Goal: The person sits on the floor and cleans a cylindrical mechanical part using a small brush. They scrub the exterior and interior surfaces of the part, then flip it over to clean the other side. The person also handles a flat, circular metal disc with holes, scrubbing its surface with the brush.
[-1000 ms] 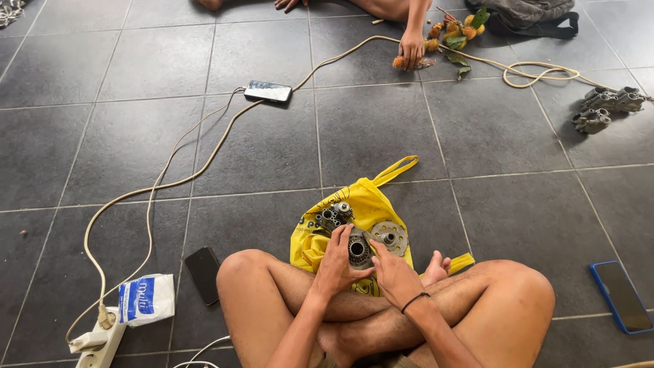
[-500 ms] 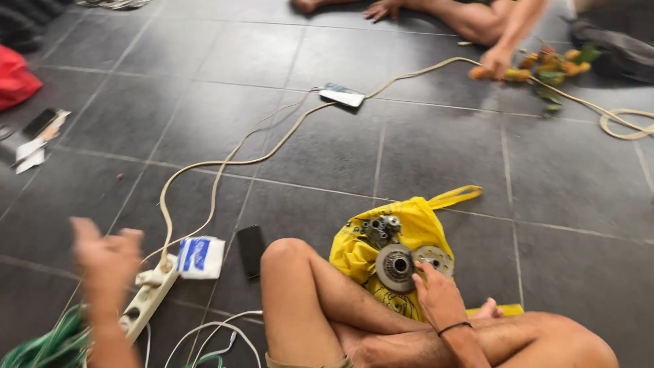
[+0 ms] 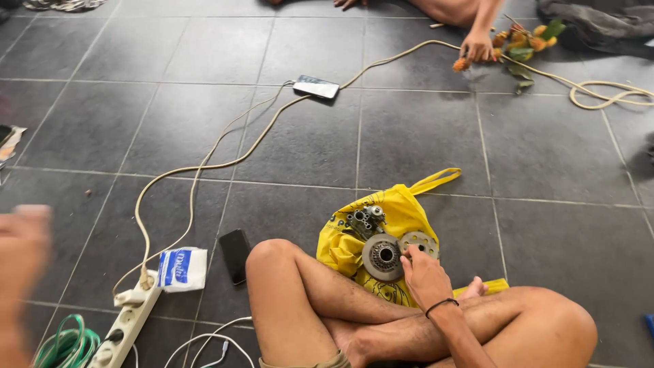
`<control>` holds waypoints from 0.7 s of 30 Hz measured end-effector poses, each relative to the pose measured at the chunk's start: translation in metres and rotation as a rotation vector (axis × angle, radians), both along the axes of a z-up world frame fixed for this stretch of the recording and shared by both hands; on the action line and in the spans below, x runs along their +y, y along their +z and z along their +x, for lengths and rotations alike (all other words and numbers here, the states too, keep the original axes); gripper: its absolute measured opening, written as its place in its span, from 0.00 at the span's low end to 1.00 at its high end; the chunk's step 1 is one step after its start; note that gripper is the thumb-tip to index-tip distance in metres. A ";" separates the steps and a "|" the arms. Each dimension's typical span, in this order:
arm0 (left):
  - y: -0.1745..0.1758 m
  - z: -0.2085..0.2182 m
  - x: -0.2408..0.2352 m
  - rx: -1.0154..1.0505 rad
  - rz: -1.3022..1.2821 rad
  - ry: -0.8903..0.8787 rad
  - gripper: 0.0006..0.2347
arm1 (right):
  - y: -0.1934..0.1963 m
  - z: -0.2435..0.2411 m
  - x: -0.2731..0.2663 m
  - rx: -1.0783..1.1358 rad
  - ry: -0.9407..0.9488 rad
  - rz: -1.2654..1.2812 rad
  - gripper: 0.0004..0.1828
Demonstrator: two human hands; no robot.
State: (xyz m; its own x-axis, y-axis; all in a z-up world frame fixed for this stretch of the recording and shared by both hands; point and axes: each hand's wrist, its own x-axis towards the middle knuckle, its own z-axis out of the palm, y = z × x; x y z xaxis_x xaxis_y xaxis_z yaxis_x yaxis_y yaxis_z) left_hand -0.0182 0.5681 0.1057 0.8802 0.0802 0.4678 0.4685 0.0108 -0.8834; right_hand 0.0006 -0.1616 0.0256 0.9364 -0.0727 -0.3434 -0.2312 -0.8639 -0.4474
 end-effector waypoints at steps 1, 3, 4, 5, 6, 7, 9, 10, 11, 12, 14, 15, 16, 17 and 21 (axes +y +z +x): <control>0.008 0.043 -0.097 -0.003 -0.002 -0.012 0.32 | 0.001 -0.002 -0.001 -0.003 -0.012 -0.002 0.11; 0.075 0.020 -0.291 -0.226 -1.548 -0.517 0.22 | 0.003 -0.008 -0.002 -0.013 0.024 -0.013 0.11; 0.063 0.018 -0.327 -0.222 -1.552 -0.522 0.22 | 0.002 -0.011 -0.003 -0.013 0.017 -0.016 0.11; 0.052 0.016 -0.364 -0.022 -1.738 -0.509 0.25 | 0.002 -0.013 -0.003 0.001 0.010 -0.004 0.11; 0.042 0.014 -0.400 0.191 -1.914 -0.495 0.28 | 0.001 -0.014 -0.004 0.014 0.003 0.009 0.11; 0.021 0.013 -0.423 0.195 -1.916 -0.497 0.28 | 0.002 -0.015 -0.004 0.016 -0.001 0.007 0.11; -0.021 0.012 -0.468 0.281 -2.035 -0.820 0.26 | 0.002 -0.017 -0.005 0.032 -0.020 -0.009 0.12; -0.027 0.012 -0.483 0.293 -2.035 -0.825 0.26 | 0.002 -0.019 -0.005 0.033 -0.031 -0.008 0.12; -0.033 0.011 -0.499 0.395 -2.088 -0.788 0.29 | 0.004 -0.020 -0.004 0.021 -0.030 0.015 0.13; -0.038 0.009 -0.514 0.498 -2.137 -0.748 0.32 | 0.005 -0.020 -0.003 0.008 -0.029 0.037 0.13; -0.069 0.013 -0.530 0.465 -2.145 -0.802 0.34 | 0.003 -0.019 -0.003 -0.010 -0.035 0.043 0.13; -0.085 0.012 -0.539 0.431 -2.157 -0.849 0.36 | 0.002 -0.021 -0.004 -0.022 -0.037 0.048 0.13; -0.088 0.011 -0.543 0.434 -2.160 -0.847 0.36 | -0.001 -0.022 -0.004 -0.019 -0.039 0.046 0.13; -0.091 0.012 -0.548 0.464 -2.159 -0.817 0.39 | -0.004 -0.021 -0.005 -0.064 -0.030 0.052 0.11; -0.111 0.015 -0.559 0.506 -2.141 -0.803 0.42 | -0.026 -0.016 -0.007 -0.132 -0.024 0.075 0.09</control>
State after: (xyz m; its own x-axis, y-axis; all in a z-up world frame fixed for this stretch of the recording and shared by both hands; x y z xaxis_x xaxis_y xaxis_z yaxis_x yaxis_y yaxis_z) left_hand -0.0032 0.0095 -0.0051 0.9490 -0.3133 0.0365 -0.2699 -0.7467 0.6080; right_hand -0.0159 -0.1684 -0.0007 0.9720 -0.0749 -0.2229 -0.1867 -0.8218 -0.5383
